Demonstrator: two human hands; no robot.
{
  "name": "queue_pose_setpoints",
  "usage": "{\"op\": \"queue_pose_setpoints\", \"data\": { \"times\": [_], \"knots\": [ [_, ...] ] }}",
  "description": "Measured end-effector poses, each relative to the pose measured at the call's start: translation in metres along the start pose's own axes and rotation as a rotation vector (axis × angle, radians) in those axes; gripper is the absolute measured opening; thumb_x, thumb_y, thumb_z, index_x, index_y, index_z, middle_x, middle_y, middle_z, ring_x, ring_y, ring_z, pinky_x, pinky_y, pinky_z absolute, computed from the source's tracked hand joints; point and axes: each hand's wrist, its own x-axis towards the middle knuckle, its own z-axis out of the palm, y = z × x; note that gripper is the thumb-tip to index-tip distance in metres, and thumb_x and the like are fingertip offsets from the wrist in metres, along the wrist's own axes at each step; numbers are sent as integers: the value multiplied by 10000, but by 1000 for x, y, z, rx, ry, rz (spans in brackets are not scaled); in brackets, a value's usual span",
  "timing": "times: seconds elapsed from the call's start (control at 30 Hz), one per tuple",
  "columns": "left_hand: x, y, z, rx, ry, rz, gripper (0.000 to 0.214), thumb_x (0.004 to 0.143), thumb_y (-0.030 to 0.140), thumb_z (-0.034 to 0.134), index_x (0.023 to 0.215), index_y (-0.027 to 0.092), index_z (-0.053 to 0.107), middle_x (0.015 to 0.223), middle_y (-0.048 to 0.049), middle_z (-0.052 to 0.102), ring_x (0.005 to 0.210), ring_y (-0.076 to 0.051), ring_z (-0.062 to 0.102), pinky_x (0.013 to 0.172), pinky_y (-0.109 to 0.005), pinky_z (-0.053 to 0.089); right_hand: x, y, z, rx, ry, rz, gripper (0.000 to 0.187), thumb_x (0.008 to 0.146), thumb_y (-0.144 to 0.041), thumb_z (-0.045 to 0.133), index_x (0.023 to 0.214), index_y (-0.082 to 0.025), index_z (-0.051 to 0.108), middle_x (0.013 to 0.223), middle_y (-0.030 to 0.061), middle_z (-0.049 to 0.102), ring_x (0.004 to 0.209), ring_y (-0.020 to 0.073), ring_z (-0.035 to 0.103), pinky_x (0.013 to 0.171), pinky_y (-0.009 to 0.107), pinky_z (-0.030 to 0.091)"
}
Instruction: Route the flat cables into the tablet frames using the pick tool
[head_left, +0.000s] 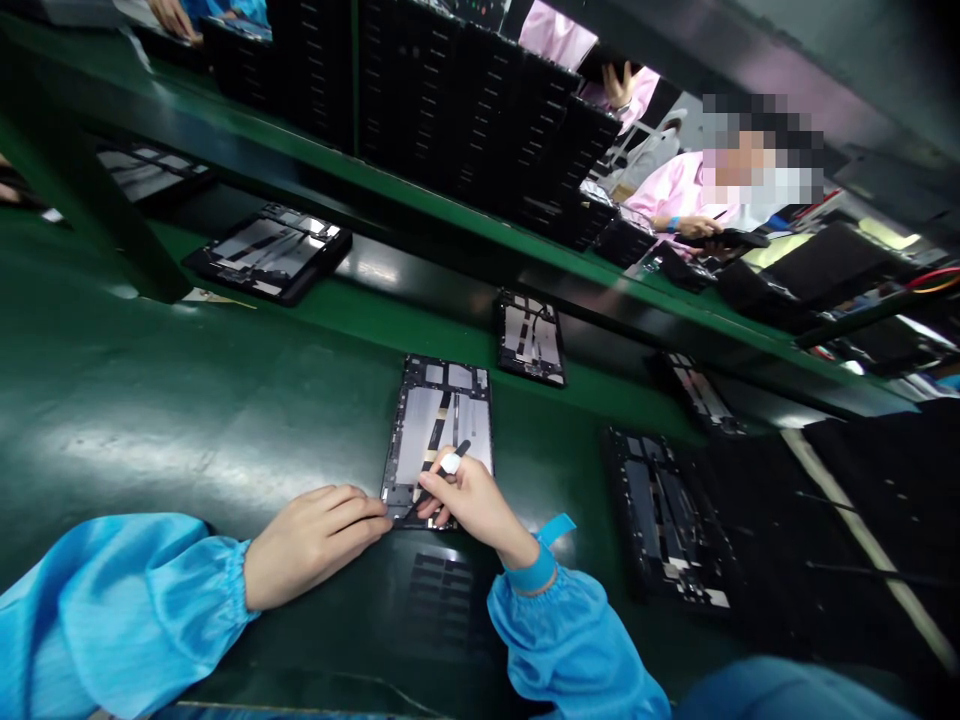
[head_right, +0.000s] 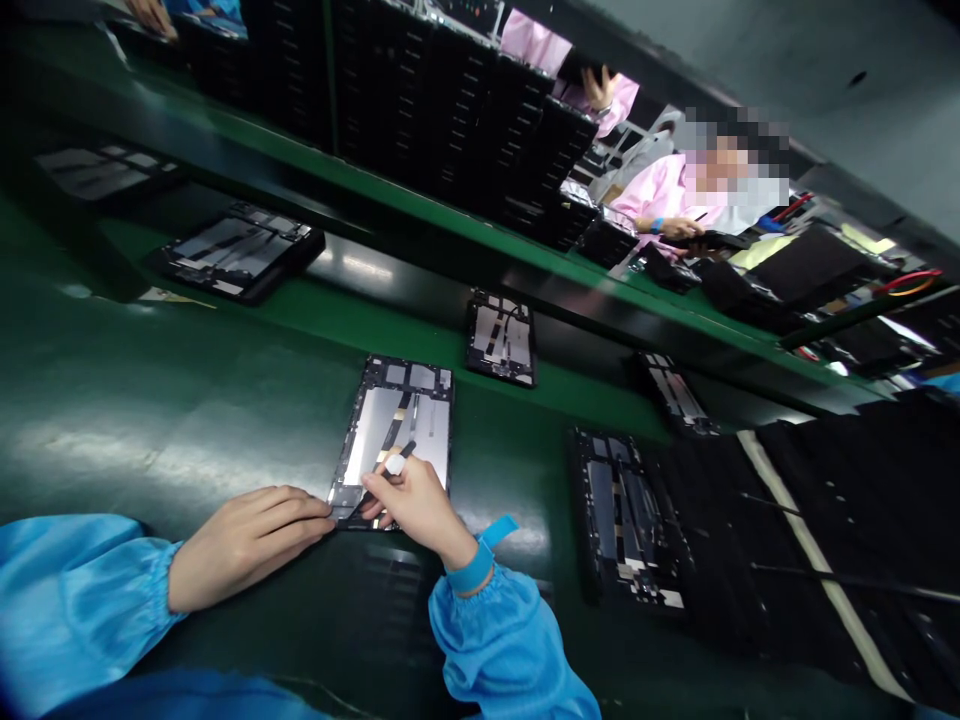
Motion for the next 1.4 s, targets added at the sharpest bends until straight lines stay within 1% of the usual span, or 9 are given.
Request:
{"op": "queue_pose_setpoints", "data": {
  "times": [0.23,0.37,0.47,0.6,0.7,0.9,1.03,1.2,1.4],
  "knots": [
    [0,1,-2,44,-17,12,229,1076,156,425,1166,176,635,1075,-49,723,938,-176,629,810,-299,496,-1,1,0,-7,9,-8,465,723,-610,750,805,-222,507,560,-33,643,581,213,751,412,195,516],
    [-6,-1,2,148,-52,74,351,1049,81,370,1289,197,598,1147,-61,699,982,-201,608,820,-314,479,0,0,1,-11,16,-12,450,728,-596,750,799,-220,512,561,-32,645,576,206,747,417,195,520],
    [-10,-2,4,195,-64,99,412,1029,52,336,1319,205,585,1169,-67,682,1000,-213,594,820,-317,467,-1,-1,1,-11,20,-12,427,736,-572,752,793,-220,516,562,-31,645,577,206,743,417,199,518],
    [-9,-1,2,210,-114,82,416,1017,50,364,1318,221,593,1177,-57,676,1008,-201,588,837,-297,467,-10,4,-9,-13,141,-85,392,776,-557,725,780,-221,523,599,-20,651,566,201,725,399,210,490],
    [-6,-1,0,206,-138,81,413,1008,51,387,1323,219,595,1174,-60,676,999,-199,595,833,-290,470,-22,12,-18,-64,233,-158,319,840,-500,690,798,-218,549,636,-13,651,583,196,712,443,232,499],
    [-12,-2,6,172,-102,45,439,1033,74,314,1324,248,593,1160,-57,692,982,-208,614,835,-306,484,-32,21,-19,-215,223,-190,201,905,-401,653,838,-218,603,643,-7,669,583,188,672,510,257,472],
    [-13,-2,8,169,-90,39,422,1044,96,317,1323,253,591,1189,-61,692,1018,-214,621,867,-317,490,-29,21,-17,-127,223,-177,228,869,-421,684,813,-225,581,648,-16,652,614,200,698,536,259,496],
    [-8,1,4,213,-90,67,374,1052,120,339,1288,227,609,1203,-67,699,1036,-216,624,884,-324,497,-28,24,-16,-36,224,-187,261,850,-450,690,807,-228,559,636,-23,636,574,199,692,541,274,529],
    [-16,0,14,268,-118,81,516,993,45,338,1453,216,498,1222,-96,685,1059,-235,622,907,-358,492,-28,24,-15,-57,238,-191,262,855,-454,692,801,-228,570,645,-13,648,605,215,711,562,289,555]
  ]
}}
